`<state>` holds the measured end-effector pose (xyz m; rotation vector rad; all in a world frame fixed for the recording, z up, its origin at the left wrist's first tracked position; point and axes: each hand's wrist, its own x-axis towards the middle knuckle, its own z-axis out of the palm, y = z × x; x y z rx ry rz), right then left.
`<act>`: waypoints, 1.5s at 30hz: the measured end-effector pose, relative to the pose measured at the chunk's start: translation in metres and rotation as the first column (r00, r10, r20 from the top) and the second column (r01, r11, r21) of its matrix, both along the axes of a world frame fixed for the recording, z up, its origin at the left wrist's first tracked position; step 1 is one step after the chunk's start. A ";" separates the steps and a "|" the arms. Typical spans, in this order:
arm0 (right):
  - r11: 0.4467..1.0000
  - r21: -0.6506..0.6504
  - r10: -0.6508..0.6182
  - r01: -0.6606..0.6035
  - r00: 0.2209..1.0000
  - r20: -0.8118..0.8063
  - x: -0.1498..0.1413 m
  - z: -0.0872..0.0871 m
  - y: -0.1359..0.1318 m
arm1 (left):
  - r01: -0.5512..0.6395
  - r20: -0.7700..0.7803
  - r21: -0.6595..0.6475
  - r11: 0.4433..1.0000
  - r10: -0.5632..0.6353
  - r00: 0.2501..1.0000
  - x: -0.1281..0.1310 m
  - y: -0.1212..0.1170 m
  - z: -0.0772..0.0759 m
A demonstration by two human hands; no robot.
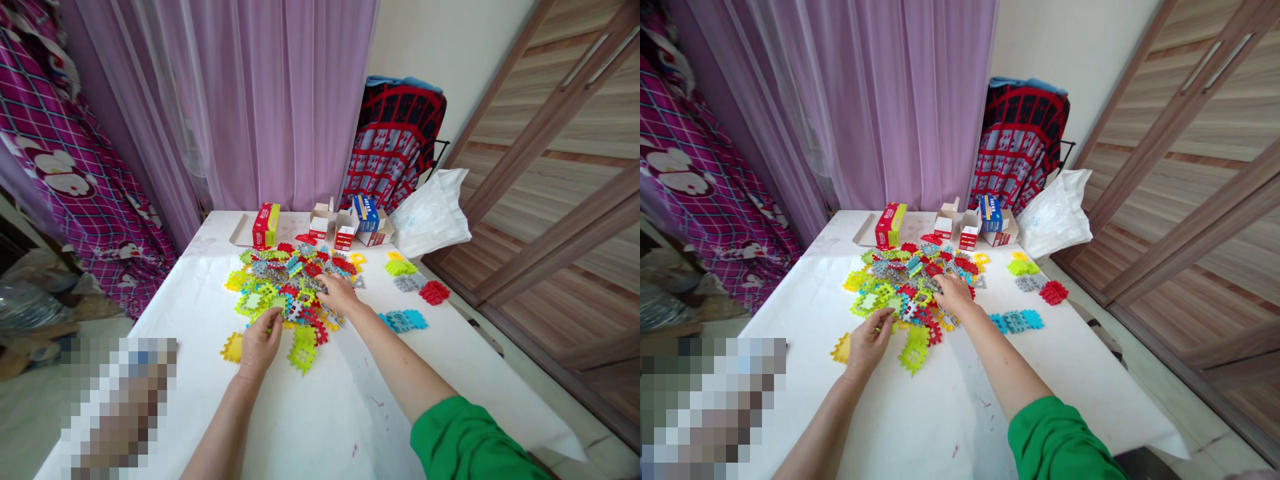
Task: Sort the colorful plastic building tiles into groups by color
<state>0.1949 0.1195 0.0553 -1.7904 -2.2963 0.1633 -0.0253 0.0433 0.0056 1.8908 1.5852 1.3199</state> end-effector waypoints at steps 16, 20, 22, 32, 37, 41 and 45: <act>0.973 -0.221 -0.094 -0.066 0.762 -0.641 -0.043 0.001 -0.042 | 0.243 0.007 -0.031 0.970 -0.242 0.970 0.009 -0.004 0.002; 0.977 -0.195 -0.063 -0.082 0.767 -0.639 -0.044 0.000 -0.046 | 0.244 0.076 -0.067 0.968 -0.239 0.968 0.010 -0.002 -0.003; 0.968 -0.206 -0.051 -0.141 0.697 -0.715 -0.043 0.000 -0.048 | 0.254 0.180 -0.103 0.962 -0.234 0.956 0.010 -0.001 -0.003; 0.978 -0.073 0.081 -0.194 0.682 -0.727 -0.046 0.011 -0.058 | 0.560 0.742 -0.318 0.765 -0.167 0.649 0.007 -0.006 0.017; 0.992 -0.010 0.090 -0.125 0.773 -0.628 -0.050 0.020 -0.058 | 0.600 0.795 -0.288 0.746 -0.162 0.584 0.009 -0.007 0.014; 0.988 -0.026 0.102 -0.154 0.762 -0.639 -0.050 0.022 -0.059 | 0.595 0.792 -0.270 0.757 -0.176 0.584 0.010 -0.007 0.012; 0.988 -0.069 0.063 -0.140 0.759 -0.648 -0.051 0.023 -0.061 | 0.608 0.780 -0.263 0.749 -0.207 0.591 0.010 -0.008 0.013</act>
